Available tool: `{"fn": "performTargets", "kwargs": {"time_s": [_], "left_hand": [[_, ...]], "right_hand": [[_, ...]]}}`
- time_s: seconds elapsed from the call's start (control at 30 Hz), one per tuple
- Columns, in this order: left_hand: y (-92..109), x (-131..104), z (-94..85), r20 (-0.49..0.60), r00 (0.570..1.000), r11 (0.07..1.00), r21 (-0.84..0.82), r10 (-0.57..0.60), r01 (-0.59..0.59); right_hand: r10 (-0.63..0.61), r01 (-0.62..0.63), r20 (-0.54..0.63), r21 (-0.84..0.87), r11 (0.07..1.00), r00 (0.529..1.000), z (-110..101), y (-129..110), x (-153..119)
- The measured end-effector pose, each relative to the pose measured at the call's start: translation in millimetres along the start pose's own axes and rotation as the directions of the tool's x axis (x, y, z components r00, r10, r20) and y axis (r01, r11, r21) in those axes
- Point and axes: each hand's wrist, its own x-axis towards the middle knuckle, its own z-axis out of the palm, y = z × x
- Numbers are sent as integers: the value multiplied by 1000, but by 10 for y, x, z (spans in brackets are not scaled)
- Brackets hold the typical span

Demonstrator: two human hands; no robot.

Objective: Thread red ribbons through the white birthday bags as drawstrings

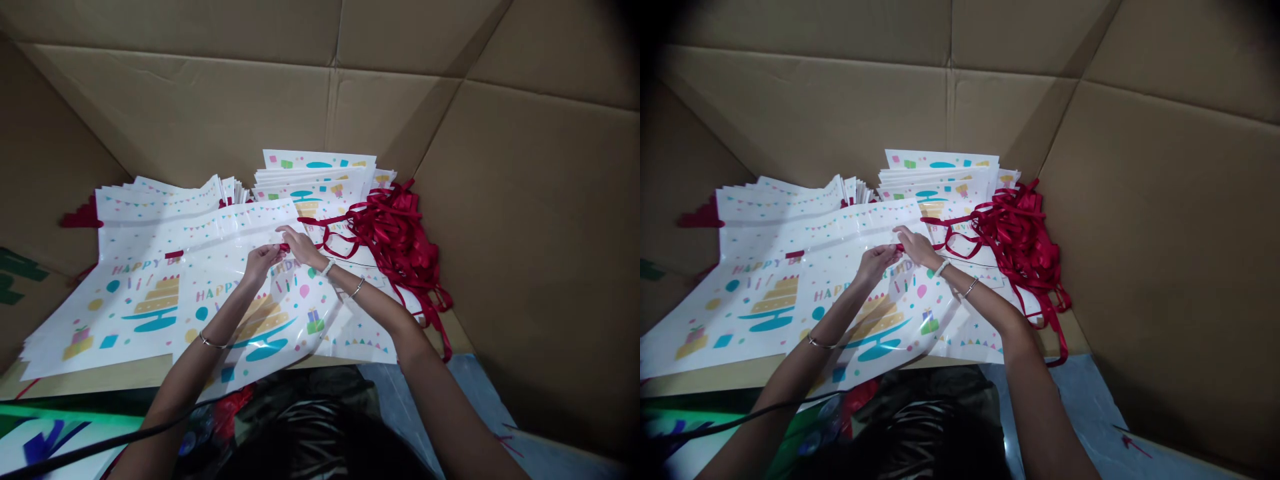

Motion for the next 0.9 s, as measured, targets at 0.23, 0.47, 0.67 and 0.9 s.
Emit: {"fn": "performTargets", "kwargs": {"time_s": [0.23, 0.47, 0.67, 0.9], "left_hand": [[85, 12, -74, -19, 998, 995, 77, 68, -66], [123, -31, -45, -55, 996, 997, 25, 74, -73], [118, -61, 37, -101, 994, 998, -39, 46, -50], [86, -54, 62, -102, 994, 994, -99, 36, -46]], "right_hand": [[17, -29, 52, 242, 970, 998, -292, -30, 123], [24, -47, 80, 294, 955, 997, -378, 17, 104], [51, -68, 59, 346, 936, 997, -328, 6, 54], [103, -136, 103, 397, 908, 989, -280, 35, 62]]}}
